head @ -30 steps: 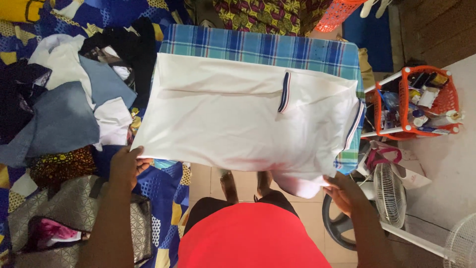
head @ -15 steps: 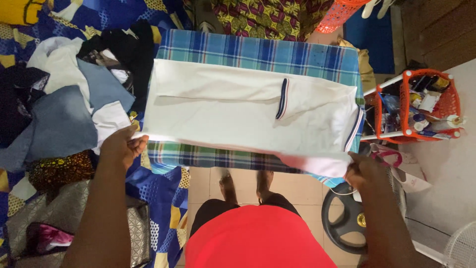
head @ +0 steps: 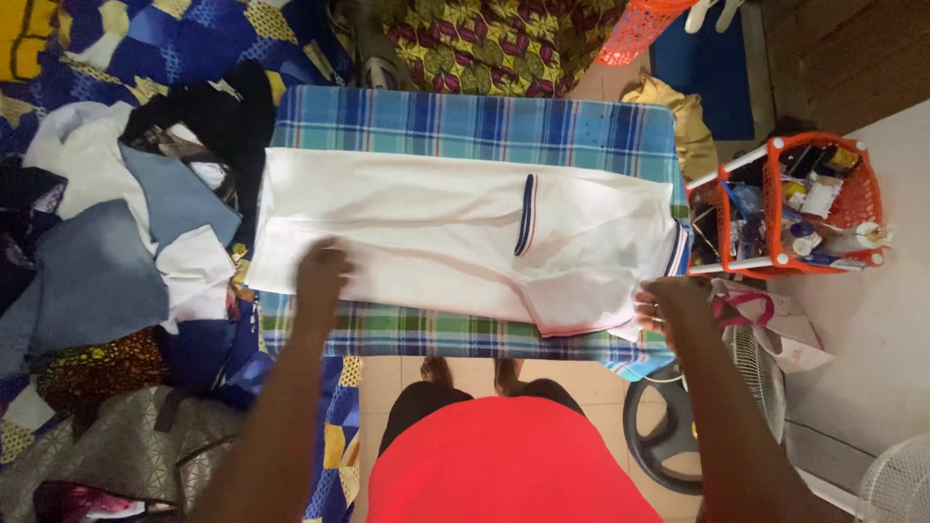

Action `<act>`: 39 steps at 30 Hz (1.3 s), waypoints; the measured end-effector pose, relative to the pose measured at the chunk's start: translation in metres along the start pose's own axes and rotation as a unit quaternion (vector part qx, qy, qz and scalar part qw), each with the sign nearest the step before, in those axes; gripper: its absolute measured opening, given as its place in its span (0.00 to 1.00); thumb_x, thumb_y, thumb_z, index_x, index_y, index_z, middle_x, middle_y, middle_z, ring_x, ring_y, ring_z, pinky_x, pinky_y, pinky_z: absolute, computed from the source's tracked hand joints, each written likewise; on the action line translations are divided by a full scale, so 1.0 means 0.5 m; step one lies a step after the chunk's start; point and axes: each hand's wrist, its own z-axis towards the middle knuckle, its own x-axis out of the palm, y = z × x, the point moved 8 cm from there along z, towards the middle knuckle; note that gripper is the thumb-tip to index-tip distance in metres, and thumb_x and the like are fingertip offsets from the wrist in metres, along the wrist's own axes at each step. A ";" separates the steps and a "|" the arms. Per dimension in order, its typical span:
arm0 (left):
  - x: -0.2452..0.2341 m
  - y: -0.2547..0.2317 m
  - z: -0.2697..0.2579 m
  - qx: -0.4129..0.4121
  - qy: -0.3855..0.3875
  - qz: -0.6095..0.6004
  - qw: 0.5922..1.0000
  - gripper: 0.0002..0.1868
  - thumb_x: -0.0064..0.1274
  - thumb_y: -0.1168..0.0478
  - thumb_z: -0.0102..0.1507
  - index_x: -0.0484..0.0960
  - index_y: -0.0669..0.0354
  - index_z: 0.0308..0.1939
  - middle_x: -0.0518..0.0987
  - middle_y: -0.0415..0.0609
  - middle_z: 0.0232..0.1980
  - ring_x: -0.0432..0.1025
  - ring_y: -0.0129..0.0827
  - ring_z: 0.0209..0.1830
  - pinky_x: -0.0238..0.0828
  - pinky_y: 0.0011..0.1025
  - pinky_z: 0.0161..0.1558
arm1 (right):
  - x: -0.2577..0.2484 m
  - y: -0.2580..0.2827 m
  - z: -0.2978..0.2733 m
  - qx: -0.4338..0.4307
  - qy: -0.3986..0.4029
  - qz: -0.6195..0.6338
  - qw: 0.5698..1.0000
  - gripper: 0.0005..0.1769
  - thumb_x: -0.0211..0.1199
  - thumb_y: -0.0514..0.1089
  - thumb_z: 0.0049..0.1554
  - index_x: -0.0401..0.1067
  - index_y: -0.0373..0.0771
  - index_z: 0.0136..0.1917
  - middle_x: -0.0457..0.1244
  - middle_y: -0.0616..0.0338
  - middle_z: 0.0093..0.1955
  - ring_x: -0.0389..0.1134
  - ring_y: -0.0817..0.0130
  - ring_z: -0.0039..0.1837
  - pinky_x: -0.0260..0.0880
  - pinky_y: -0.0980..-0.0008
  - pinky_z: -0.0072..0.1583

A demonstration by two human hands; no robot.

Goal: The person folds a teal shirt, a pink shirt, and a white polo shirt on a folding board and places each folded item into a silver bag.

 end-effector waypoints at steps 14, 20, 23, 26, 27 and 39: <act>0.596 0.062 -0.239 0.004 0.224 0.430 0.875 0.13 0.62 0.50 0.51 0.88 0.55 0.28 0.83 0.48 0.29 0.75 0.34 0.29 0.72 0.35 0.35 | 0.073 0.000 -0.072 0.194 0.016 -0.111 0.975 0.16 0.62 0.47 0.59 0.70 0.29 0.46 0.65 0.49 0.38 0.69 0.59 0.38 0.75 0.62 0.41; 0.611 0.050 -0.170 -0.192 0.181 -0.078 0.962 0.15 0.56 0.53 0.65 0.75 0.62 0.37 0.72 0.47 0.31 0.70 0.31 0.29 0.76 0.37 0.40 | 0.120 0.077 -0.075 0.148 0.107 0.018 0.983 0.13 0.61 0.45 0.60 0.68 0.30 0.50 0.64 0.46 0.39 0.71 0.55 0.41 0.78 0.61 0.44; 0.631 0.042 -0.181 -0.263 0.184 -0.174 0.931 0.17 0.48 0.46 0.68 0.79 0.55 0.47 0.82 0.44 0.37 0.71 0.29 0.31 0.72 0.32 0.40 | 0.150 0.095 -0.083 0.122 0.191 0.035 0.973 0.11 0.59 0.44 0.58 0.67 0.35 0.51 0.68 0.48 0.42 0.73 0.57 0.43 0.79 0.61 0.45; 0.634 0.042 -0.187 -0.247 0.134 -0.092 0.955 0.17 0.55 0.65 0.61 0.69 0.49 0.51 0.81 0.46 0.41 0.80 0.34 0.40 0.73 0.32 0.41 | 0.090 0.094 -0.070 0.038 0.110 -0.058 0.991 0.12 0.59 0.46 0.58 0.70 0.39 0.53 0.68 0.47 0.41 0.71 0.57 0.42 0.76 0.63 0.43; 0.645 0.038 -0.190 -0.231 0.146 -0.125 0.954 0.13 0.52 0.67 0.61 0.73 0.59 0.50 0.82 0.50 0.40 0.80 0.37 0.40 0.73 0.32 0.39 | 0.076 0.078 -0.068 0.037 0.110 -0.058 0.992 0.12 0.59 0.46 0.58 0.70 0.39 0.53 0.68 0.47 0.41 0.71 0.57 0.42 0.76 0.63 0.43; 0.566 0.094 -0.193 0.018 -0.005 0.274 0.962 0.15 0.62 0.57 0.54 0.84 0.61 0.40 0.83 0.48 0.36 0.77 0.37 0.38 0.73 0.34 0.43 | -0.028 -0.013 -0.042 -0.177 -0.002 -0.628 0.758 0.14 0.61 0.49 0.54 0.71 0.36 0.47 0.69 0.41 0.43 0.71 0.40 0.48 0.71 0.46 0.51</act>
